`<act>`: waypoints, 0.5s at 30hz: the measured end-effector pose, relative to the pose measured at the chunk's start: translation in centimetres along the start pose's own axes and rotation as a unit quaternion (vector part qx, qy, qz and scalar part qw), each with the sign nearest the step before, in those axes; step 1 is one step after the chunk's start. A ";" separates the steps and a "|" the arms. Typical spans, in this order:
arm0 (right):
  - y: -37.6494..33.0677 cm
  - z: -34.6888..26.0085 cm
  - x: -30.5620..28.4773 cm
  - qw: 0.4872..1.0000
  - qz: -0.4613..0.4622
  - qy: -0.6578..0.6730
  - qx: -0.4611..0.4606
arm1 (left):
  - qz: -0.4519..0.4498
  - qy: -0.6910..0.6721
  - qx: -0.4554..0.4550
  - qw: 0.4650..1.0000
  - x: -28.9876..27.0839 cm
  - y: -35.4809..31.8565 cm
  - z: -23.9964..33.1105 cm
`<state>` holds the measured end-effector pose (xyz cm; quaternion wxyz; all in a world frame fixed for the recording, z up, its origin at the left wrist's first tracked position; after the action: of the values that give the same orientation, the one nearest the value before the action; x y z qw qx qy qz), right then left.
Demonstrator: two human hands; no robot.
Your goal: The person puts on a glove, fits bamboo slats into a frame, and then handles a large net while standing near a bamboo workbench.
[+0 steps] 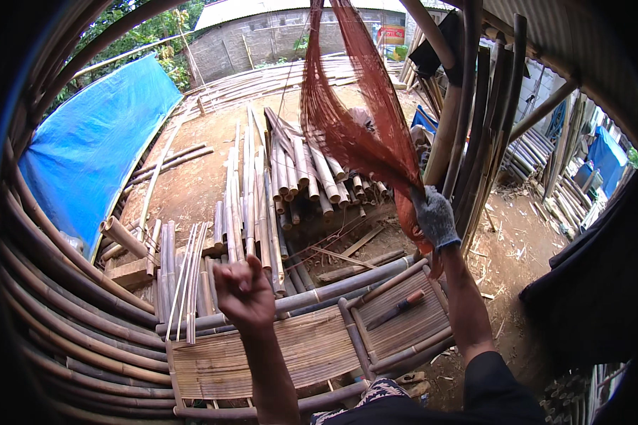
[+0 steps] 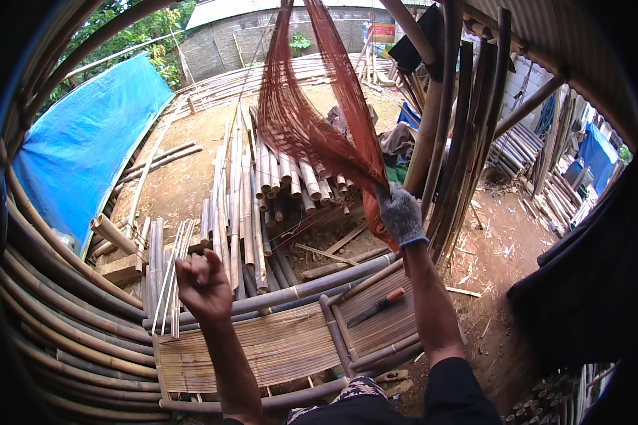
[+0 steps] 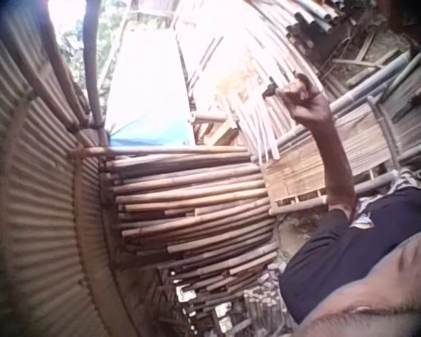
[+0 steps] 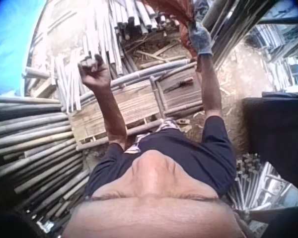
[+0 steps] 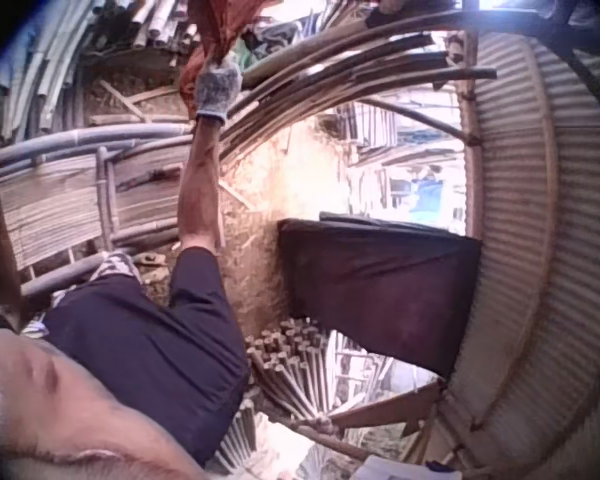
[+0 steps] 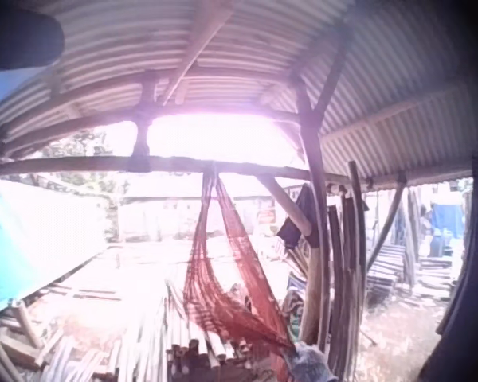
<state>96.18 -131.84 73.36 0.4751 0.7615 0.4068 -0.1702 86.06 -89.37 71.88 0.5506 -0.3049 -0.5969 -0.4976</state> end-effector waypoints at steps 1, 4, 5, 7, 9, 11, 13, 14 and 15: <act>-0.8 -1.2 1.1 0.998 -0.023 0.052 0.012 | 0.030 0.021 0.031 0.999 0.4 2.6 1.8; -5.8 -4.1 7.4 0.980 -0.102 0.156 0.073 | 0.011 0.115 0.058 0.992 7.3 7.5 6.4; -5.5 -2.9 7.8 0.986 -0.090 0.128 0.057 | -0.001 0.133 0.011 0.991 8.5 7.1 5.6; -5.4 -1.1 8.3 0.988 -0.093 0.102 0.072 | 0.025 0.159 -0.107 0.981 8.4 4.3 3.2; -4.6 0.9 8.9 0.989 -0.073 0.110 0.064 | 0.001 0.088 -0.293 0.952 4.9 -0.5 0.6; -3.9 1.1 10.6 0.979 -0.096 0.144 0.106 | 0.001 0.263 -0.356 0.897 1.8 -4.8 1.0; -2.2 2.6 8.9 0.991 -0.045 0.102 0.079 | -0.101 0.410 -0.374 0.825 1.4 -4.9 4.1; -1.6 5.1 8.0 0.993 -0.030 0.069 0.088 | -0.121 0.350 -0.282 0.885 2.9 -2.2 9.5; -1.3 5.7 7.3 0.993 -0.035 0.042 0.105 | -0.140 0.287 -0.185 0.929 4.1 -0.1 16.1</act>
<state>100.37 -133.16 65.07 0.3688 0.7990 0.4323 -0.1968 79.43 -75.21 77.46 0.5570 -0.1582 -0.3472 -0.7376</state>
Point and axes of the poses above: each hand's wrist, its own y-axis towards the middle knuckle, its own x-axis out of the palm, z = x × y, the point moved 10 cm from there along y, towards the middle knuckle, and after that the axes turned 6 degrees about z, right-handed, at the moved point
